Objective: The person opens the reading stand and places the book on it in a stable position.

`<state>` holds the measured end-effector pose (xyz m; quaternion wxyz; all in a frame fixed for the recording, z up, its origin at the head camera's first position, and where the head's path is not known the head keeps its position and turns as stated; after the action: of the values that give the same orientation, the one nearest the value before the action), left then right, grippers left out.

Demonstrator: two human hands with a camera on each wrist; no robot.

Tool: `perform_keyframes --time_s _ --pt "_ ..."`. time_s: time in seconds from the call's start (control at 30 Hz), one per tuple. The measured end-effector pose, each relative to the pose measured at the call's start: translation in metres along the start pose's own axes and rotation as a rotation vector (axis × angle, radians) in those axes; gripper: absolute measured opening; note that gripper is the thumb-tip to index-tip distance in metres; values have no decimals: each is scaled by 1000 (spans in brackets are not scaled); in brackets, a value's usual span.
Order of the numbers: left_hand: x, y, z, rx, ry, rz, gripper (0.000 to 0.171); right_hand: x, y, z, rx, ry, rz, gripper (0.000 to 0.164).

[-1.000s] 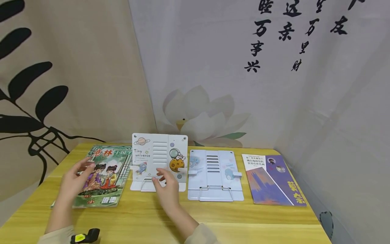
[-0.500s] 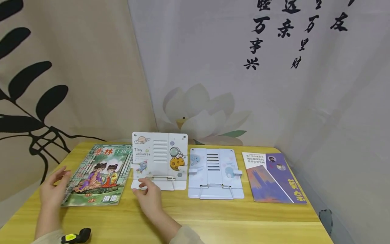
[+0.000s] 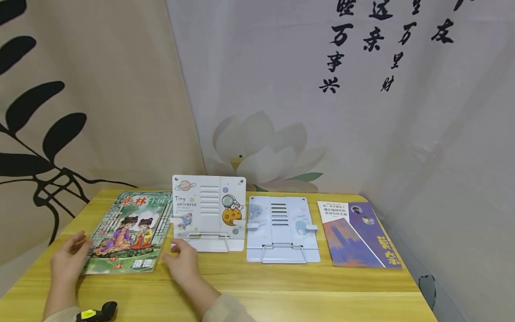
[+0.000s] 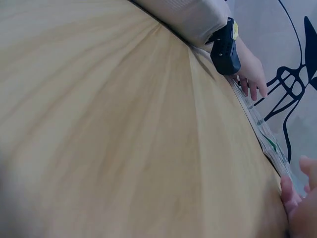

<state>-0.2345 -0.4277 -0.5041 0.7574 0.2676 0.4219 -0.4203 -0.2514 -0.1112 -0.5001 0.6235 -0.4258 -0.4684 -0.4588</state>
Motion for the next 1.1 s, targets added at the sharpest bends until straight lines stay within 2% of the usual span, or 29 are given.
perform_keyframes --time_s 0.2,0.3,0.53,0.7,0.9,0.97,1.1 --pt "-1 -1 -5 42 -68 -26 61 0 -6 -9 21 -14 -48 44" --pt "-4 -1 -7 69 -131 -50 61 2 -8 -13 32 8 -54 45" --pt "-7 -1 -9 93 -248 -99 59 4 -11 -25 90 -35 -109 52" --pt "-9 -2 -8 103 -300 -126 55 9 -12 -26 111 60 -95 55" --pt "-6 -5 -5 123 -370 -90 56 9 -11 -26 118 117 -90 55" --pt "-6 -5 -4 134 -371 -69 57 8 -10 -26 127 125 -89 55" --pt "-4 -4 -2 136 -332 -35 60 10 -9 -24 129 211 -52 57"
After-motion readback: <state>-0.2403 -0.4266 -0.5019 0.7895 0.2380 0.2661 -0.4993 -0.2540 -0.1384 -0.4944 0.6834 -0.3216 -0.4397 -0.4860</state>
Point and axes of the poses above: each hand's wrist, its own y-axis away from the middle knuckle, its own z-axis out of the back of the hand, x = y × z, the point moved 7 cm from there along -y, towards the middle knuckle, and after that the axes turned 6 degrees about x, right-handed, at the moved point
